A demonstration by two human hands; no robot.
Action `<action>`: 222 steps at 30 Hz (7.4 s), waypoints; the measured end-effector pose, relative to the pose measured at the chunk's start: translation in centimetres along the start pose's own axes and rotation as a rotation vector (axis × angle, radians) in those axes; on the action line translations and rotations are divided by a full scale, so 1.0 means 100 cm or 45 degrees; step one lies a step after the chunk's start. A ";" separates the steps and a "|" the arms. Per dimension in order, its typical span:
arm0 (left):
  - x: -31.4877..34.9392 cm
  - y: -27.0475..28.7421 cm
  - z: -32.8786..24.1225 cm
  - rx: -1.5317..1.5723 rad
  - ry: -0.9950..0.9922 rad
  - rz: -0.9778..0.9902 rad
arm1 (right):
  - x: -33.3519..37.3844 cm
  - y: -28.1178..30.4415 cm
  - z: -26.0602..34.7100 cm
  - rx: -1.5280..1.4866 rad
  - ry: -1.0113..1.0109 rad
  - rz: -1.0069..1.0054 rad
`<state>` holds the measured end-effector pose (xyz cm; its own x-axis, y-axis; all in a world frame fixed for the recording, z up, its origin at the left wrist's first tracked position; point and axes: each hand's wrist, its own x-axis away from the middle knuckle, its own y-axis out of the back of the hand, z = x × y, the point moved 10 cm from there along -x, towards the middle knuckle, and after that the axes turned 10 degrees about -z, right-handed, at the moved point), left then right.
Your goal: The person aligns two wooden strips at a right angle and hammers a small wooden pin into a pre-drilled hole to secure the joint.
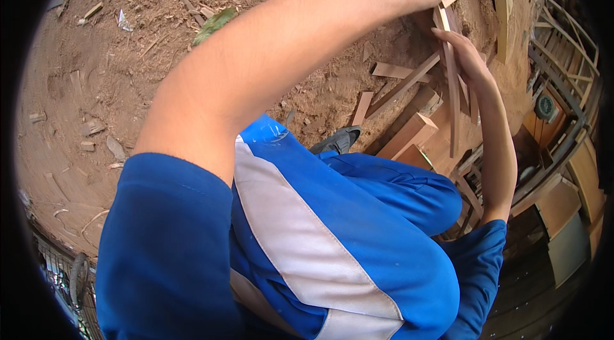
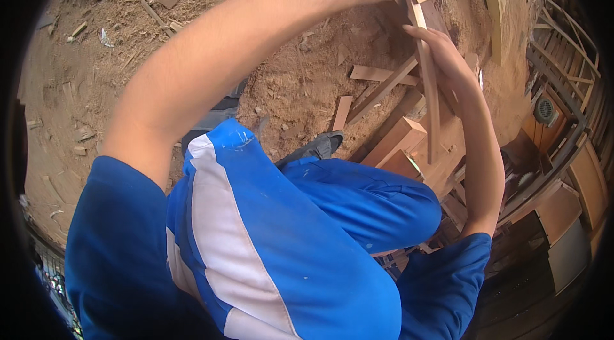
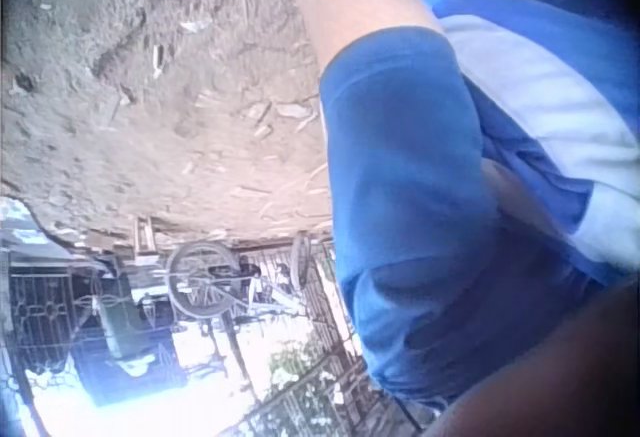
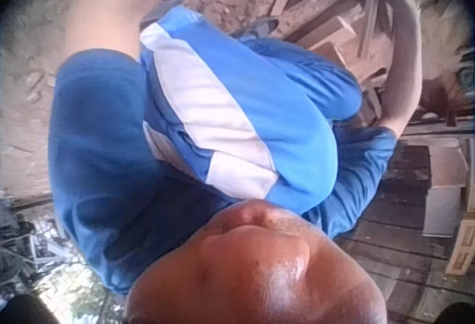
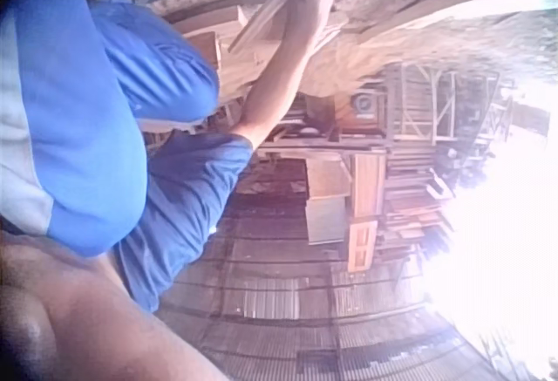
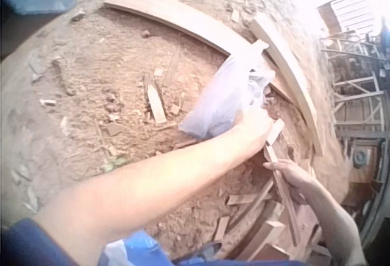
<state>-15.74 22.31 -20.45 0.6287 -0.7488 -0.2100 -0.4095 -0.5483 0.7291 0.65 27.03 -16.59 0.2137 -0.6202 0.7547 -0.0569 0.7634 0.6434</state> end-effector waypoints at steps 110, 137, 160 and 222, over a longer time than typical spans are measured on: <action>-0.060 -0.066 -0.067 0.551 0.359 0.141 | 0.013 -0.134 -0.166 -1.117 0.430 -0.006; 0.034 -0.027 -0.101 0.744 0.320 -0.034 | 0.052 -0.173 -0.198 -0.995 0.573 -0.482; 0.049 -0.063 -0.143 -0.037 -0.049 0.362 | 0.045 -0.163 -0.205 -0.794 0.687 -0.796; 0.087 0.047 -0.112 -0.086 -1.188 0.346 | 0.089 -0.186 -0.059 -2.447 -0.031 1.040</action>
<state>-4.81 17.40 -11.59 -0.2701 -0.8566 -0.4396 -0.4058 -0.3127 0.8588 9.37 8.36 -22.60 0.6593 -0.1113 0.7436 0.7456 -0.0310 -0.6657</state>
